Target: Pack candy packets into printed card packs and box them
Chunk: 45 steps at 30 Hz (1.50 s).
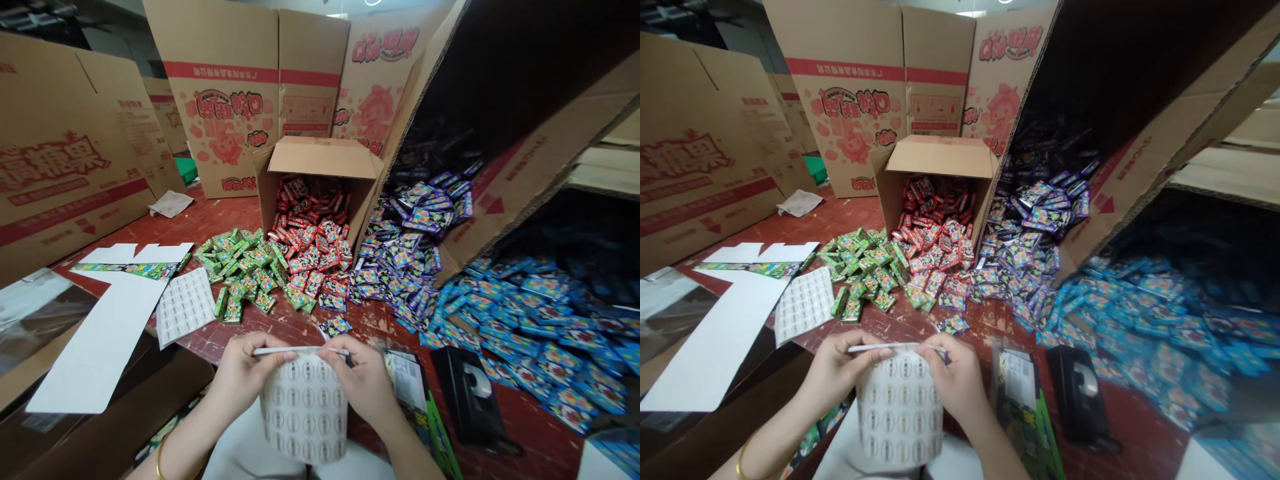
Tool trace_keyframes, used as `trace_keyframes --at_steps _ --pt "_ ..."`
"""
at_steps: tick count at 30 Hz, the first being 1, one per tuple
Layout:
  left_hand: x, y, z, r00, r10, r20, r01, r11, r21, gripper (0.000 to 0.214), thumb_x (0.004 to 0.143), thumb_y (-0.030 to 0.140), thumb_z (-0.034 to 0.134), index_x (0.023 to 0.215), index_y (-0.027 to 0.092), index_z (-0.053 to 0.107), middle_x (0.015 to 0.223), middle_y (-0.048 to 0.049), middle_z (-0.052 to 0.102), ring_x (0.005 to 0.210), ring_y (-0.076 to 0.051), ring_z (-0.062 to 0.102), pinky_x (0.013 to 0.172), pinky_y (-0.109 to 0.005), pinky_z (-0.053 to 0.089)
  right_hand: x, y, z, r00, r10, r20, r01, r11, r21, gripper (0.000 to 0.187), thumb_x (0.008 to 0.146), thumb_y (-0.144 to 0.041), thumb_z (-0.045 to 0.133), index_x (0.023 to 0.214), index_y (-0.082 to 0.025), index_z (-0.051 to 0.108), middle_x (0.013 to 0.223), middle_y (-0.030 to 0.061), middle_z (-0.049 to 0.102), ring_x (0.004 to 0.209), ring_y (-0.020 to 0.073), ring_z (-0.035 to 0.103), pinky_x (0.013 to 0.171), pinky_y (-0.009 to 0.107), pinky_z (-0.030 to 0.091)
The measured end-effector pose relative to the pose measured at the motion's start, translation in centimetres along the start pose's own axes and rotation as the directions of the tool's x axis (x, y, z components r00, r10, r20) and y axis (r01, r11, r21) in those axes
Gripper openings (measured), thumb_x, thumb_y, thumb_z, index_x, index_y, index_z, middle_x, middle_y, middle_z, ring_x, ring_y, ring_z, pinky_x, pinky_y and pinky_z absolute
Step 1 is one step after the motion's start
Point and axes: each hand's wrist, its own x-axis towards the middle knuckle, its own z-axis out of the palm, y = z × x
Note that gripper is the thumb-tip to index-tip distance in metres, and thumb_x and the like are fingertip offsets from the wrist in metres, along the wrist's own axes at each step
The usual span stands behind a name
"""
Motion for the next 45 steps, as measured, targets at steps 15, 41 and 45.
trace_keyframes --at_steps 15,41,45 --pt "0.6 -2.1 -0.4 0.984 -0.135 0.114 0.163 0.944 -0.286 0.028 0.074 0.042 0.069 0.072 0.014 0.071 0.054 0.0013 0.062 0.047 -0.01 0.05 0.047 -0.021 0.04 0.0 2.5 -0.1 0.995 0.077 0.067 -0.084 0.991 0.101 0.034 0.08 -0.044 0.06 0.061 -0.016 0.058 0.054 -0.0028 0.047 0.052 0.0112 0.041 0.047 0.023 0.032" --pt "0.9 -4.7 -1.6 0.991 0.127 -0.049 -0.117 0.977 0.18 0.047 0.084 0.045 0.051 0.048 0.019 0.033 0.047 0.0077 0.025 0.046 -0.007 0.026 0.046 -0.023 0.019 0.0 4.2 1.5 0.998 0.044 0.033 -0.047 0.993 0.111 0.039 0.083 -0.049 0.051 0.059 -0.019 0.044 0.058 -0.0039 0.037 0.056 0.0115 0.039 0.052 0.023 0.032" --pt "1.7 -7.7 -1.7 0.997 0.002 0.074 -0.007 0.998 0.068 0.036 0.077 0.048 0.062 0.063 0.016 0.053 0.05 0.0063 0.044 0.045 -0.009 0.039 0.045 -0.02 0.031 0.0 5.6 2.7 0.999 0.025 0.022 -0.026 0.999 0.032 0.04 0.084 -0.047 0.051 0.055 -0.019 0.044 0.054 -0.0038 0.039 0.053 0.0126 0.042 0.051 0.024 0.036"
